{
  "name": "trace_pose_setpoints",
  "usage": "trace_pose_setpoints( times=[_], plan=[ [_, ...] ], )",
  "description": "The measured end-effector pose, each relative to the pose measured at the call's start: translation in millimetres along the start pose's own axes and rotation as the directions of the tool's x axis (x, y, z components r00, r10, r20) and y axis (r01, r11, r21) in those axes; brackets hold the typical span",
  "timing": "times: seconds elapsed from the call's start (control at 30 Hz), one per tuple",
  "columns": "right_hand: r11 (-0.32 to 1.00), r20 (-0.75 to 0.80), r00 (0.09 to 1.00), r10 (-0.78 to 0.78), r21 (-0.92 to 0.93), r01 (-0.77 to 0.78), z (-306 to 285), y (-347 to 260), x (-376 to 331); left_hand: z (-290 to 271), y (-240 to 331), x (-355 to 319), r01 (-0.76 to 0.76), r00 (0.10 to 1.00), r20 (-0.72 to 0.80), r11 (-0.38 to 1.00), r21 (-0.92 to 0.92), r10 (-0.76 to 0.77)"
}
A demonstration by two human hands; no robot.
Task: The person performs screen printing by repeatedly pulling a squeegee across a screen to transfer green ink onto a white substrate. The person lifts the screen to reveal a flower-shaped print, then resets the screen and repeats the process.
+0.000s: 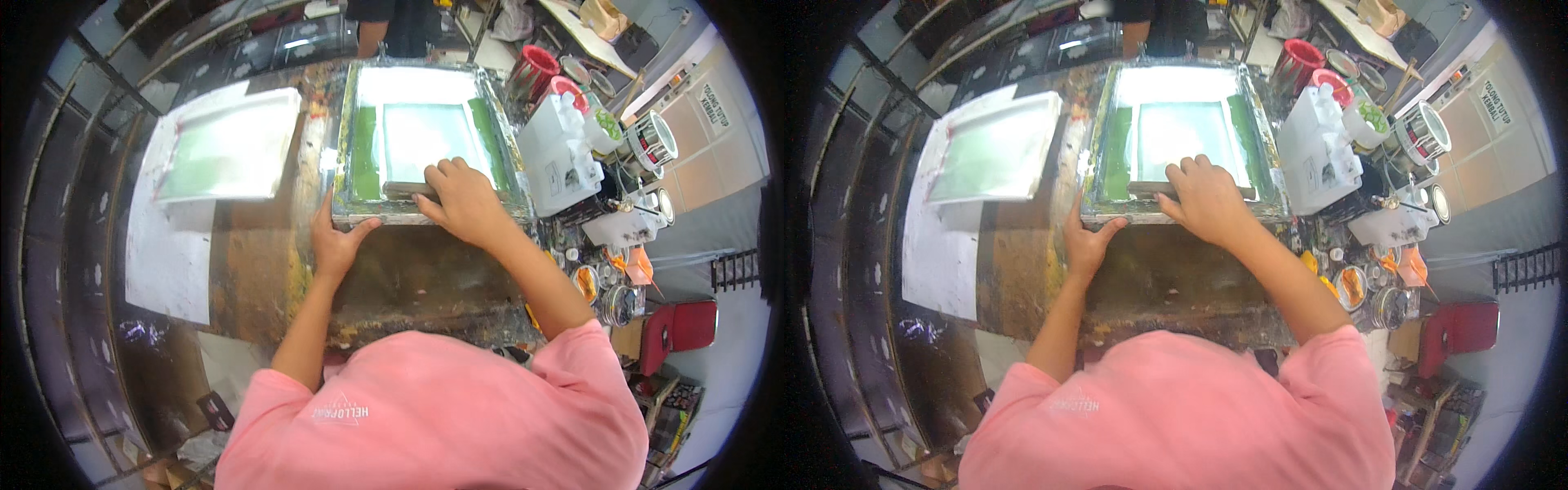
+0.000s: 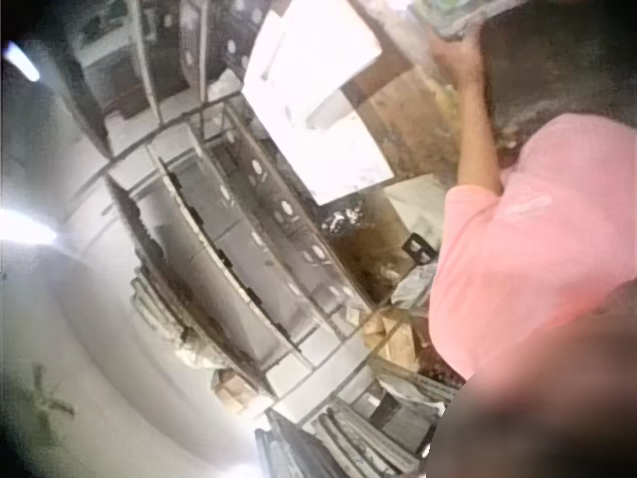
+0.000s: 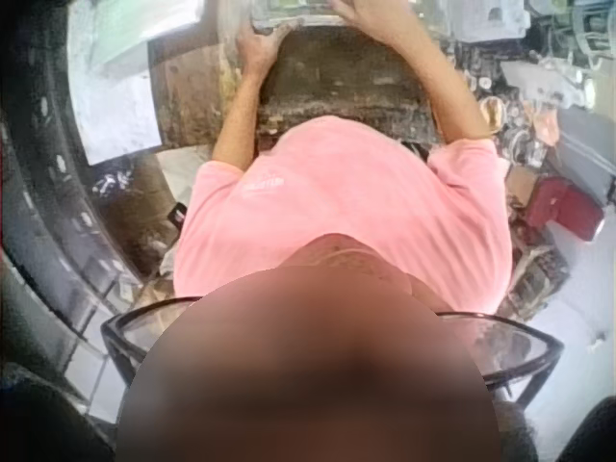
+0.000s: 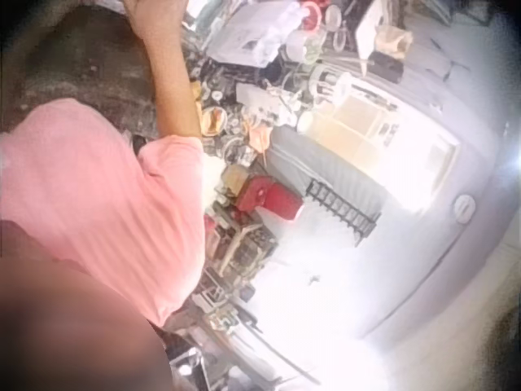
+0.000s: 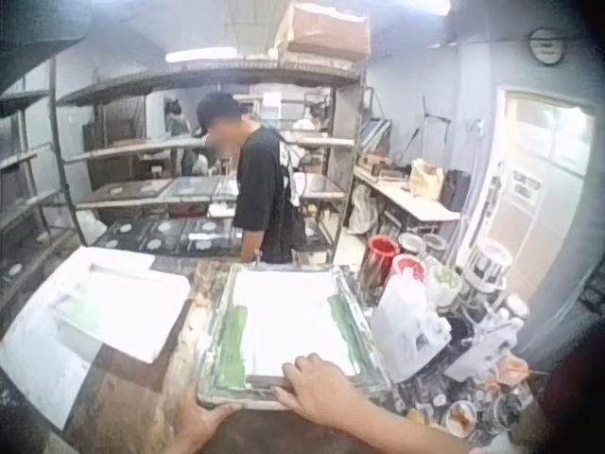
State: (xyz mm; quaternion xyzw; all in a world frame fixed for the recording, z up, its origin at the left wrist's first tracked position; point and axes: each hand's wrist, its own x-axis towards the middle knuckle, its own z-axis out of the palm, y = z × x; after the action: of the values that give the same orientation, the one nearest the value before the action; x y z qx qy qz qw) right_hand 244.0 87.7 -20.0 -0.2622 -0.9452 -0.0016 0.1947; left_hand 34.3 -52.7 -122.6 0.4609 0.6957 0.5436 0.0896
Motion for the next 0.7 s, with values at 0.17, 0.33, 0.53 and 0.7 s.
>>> trace_pose_setpoints(
  times=[0.17, 0.33, 0.53, 0.7],
  plan=[
    [0.992, -0.315, 0.949, -0.026, -0.129, -0.015, -42.9, -4.8, 40.5, -3.9, 59.0, 46.3, 0.054, 0.994, -0.071, 0.919, -0.392, -0.089],
    [0.988, -0.452, 0.887, -0.094, -0.151, 0.028, -78.4, 14.0, 94.8, -4.7, 35.6, 50.0, -0.178, 0.984, -0.016, 0.983, -0.039, 0.177],
    [0.990, -0.429, 0.903, -0.030, -0.139, -0.033, -104.4, 28.5, 134.2, 10.6, -16.1, -23.3, -0.130, 0.923, 0.308, 0.567, 0.814, -0.230],
    [0.991, -0.385, 0.923, 0.026, -0.112, -0.075, -116.5, 31.3, 144.1, 11.5, -1.1, -16.6, -0.078, 0.906, 0.346, 0.708, 0.702, -0.243]
  ],
)
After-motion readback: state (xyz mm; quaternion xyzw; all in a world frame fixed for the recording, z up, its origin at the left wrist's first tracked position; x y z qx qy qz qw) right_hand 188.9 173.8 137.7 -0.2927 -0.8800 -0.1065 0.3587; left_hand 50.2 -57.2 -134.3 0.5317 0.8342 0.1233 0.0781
